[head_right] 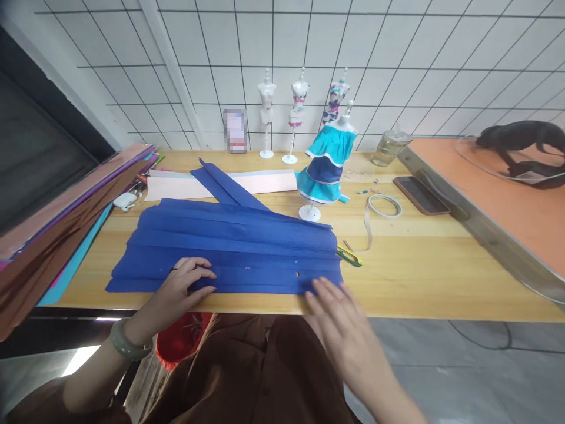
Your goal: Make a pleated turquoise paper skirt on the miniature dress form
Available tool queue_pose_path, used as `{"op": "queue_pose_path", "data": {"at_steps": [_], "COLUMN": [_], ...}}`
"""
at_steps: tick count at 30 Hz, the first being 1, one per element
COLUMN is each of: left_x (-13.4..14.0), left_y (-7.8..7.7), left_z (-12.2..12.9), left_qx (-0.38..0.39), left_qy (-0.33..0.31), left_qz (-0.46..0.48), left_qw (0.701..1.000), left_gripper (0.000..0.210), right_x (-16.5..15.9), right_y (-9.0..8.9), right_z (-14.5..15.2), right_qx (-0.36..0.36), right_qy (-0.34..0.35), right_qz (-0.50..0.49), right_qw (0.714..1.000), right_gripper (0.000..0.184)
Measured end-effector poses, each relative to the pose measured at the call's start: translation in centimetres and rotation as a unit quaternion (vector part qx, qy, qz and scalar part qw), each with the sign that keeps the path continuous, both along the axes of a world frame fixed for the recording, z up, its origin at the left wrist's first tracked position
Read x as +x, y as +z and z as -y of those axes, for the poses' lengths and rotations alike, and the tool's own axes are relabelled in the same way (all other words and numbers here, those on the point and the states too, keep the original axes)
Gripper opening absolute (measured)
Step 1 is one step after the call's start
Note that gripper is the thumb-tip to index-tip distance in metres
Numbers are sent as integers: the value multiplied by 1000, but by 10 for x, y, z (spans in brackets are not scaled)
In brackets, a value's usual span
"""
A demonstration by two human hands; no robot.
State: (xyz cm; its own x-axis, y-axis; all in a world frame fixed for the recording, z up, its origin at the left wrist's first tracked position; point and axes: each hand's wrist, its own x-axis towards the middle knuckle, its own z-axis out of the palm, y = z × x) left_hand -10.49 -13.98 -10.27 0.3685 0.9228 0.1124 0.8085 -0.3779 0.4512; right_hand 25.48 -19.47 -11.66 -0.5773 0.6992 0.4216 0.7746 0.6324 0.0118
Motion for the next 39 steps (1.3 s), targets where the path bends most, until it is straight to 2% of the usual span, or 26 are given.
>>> {"op": "queue_pose_path", "data": {"at_steps": [3,5,8,11,16,25,30,39], "left_x": [-1,-1,0,0,-2,-1,0,1], "left_y": [-1,-1,-1,-1,-3,-3,-1,2], "left_z": [0,0,0,0,0,1,2,3], "left_qx": [4,10,13,11,20,8,-2,3], "left_qy": [-3,-4,-2,-2,-4,2,3,2], "left_qz": [4,5,4,3,9,15,23,21], "left_qw": [1000,1000,1000,1000,1000,1000,1000,1000], "left_gripper": [15,15,15,15,15,15,15,13], "right_x": [-56,-91,-129,-147,-142,-89,-67,-89], "right_y": [4,3,-2,-9,-14,-9,-9,-9], "right_z": [0,-2,-6,-9,-7,1,6,4], "right_qx": [-20,-27,-28,-32,-34,-16,2,-36], "right_qy": [75,99,100,95,69,22,47,44], "right_qz": [-3,-4,-11,-15,5,47,39,50], "right_qw": [997,995,995,995,997,999,998,997], "right_gripper": [43,40,39,46,50,45,47,48]}}
